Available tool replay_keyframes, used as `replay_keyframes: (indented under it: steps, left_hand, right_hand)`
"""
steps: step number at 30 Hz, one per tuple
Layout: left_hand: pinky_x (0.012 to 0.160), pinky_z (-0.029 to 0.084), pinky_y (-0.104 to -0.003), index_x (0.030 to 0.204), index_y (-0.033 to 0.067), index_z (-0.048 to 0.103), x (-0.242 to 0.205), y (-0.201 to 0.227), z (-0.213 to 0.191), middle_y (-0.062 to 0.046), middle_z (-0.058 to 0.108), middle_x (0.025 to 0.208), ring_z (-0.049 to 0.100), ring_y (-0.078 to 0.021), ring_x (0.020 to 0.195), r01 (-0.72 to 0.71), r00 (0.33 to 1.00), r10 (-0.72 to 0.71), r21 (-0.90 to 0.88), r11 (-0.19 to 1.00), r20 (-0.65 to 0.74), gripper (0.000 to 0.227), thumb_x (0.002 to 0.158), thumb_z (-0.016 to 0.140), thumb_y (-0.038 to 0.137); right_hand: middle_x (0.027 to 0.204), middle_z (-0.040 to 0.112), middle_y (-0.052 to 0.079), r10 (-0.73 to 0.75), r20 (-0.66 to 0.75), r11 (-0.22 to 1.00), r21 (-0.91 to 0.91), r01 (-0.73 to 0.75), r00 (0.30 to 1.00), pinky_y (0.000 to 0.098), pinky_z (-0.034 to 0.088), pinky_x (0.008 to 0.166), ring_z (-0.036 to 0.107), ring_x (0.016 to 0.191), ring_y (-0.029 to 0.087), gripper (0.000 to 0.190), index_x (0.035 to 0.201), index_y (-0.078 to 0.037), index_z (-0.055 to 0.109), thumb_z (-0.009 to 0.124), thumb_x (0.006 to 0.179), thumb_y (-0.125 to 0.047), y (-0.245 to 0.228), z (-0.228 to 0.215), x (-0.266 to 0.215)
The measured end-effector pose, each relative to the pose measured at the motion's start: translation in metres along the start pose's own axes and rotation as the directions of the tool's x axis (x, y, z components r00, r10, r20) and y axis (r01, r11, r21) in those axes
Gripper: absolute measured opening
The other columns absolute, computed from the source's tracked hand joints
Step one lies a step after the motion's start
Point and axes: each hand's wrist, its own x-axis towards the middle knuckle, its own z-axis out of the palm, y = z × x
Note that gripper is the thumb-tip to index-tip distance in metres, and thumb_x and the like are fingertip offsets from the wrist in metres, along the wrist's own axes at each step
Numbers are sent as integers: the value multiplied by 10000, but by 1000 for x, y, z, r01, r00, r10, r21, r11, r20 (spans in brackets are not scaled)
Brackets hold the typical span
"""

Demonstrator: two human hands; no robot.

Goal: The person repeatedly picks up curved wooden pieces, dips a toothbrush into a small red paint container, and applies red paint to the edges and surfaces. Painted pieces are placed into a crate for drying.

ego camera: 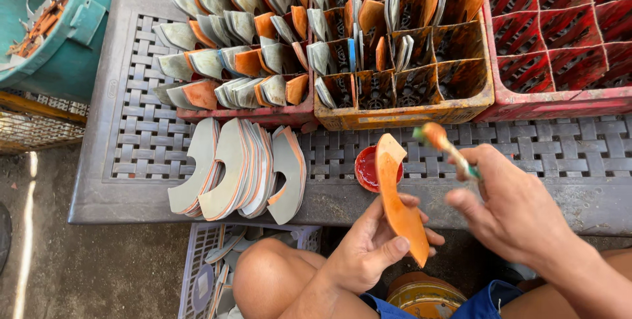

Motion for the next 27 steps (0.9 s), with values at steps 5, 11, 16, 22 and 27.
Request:
replay_keyframes:
  steps: [5, 11, 16, 22, 27]
  left_hand:
    - [1081, 538, -483, 1468, 81, 386, 1, 7, 4, -157, 553, 1401, 637, -355, 1273, 21, 999, -19, -61, 998, 40, 508, 1048, 646, 202]
    - [1092, 518, -453, 1487, 70, 396, -10, 2, 7, -171, 561, 1380, 644, -313, 1203, 68, 994, -61, -70, 995, 95, 507, 1081, 672, 197]
    - [1082, 520, -454, 1486, 69, 394, -11, 3, 5, -159, 565, 1375, 650, -306, 1196, 96, 990, -89, -55, 994, 109, 538, 1063, 697, 209]
    - [1084, 527, -452, 1477, 95, 381, -12, 0, 0, -139, 564, 1363, 657, -317, 1229, 89, 989, -86, -20, 996, 119, 556, 1051, 709, 233]
    - [1064, 523, -448, 1487, 83, 404, -15, 0, 0, -152, 567, 1319, 653, -310, 1182, 99, 988, -95, -26, 995, 121, 570, 1050, 736, 234]
  right_hand:
    - [716, 680, 136, -119, 66, 973, 206, 103, 991, 416, 543, 617, 653, 686, 304, 279, 988, -75, 723, 623, 956, -333, 0, -7, 4]
    - [665, 716, 92, -38, -18, 990, 135, 40, 999, 409, 544, 521, 710, 545, 280, 276, 1059, -173, 811, 742, 865, -356, -5, -7, 12]
    - [678, 663, 84, -255, -352, 967, -95, 236, 901, 427, 506, 515, 633, 550, 288, 249, 1037, -130, 792, 750, 850, -290, -6, -9, 6]
    - [629, 690, 68, -353, -54, 935, 10, 354, 934, 427, 535, 487, 669, 521, 280, 292, 1050, -150, 804, 769, 802, -300, -5, -3, -3]
    - [753, 742, 87, -317, -113, 939, 100, 329, 942, 407, 558, 525, 712, 592, 283, 236, 1006, -134, 796, 748, 834, -289, 1, -8, 11]
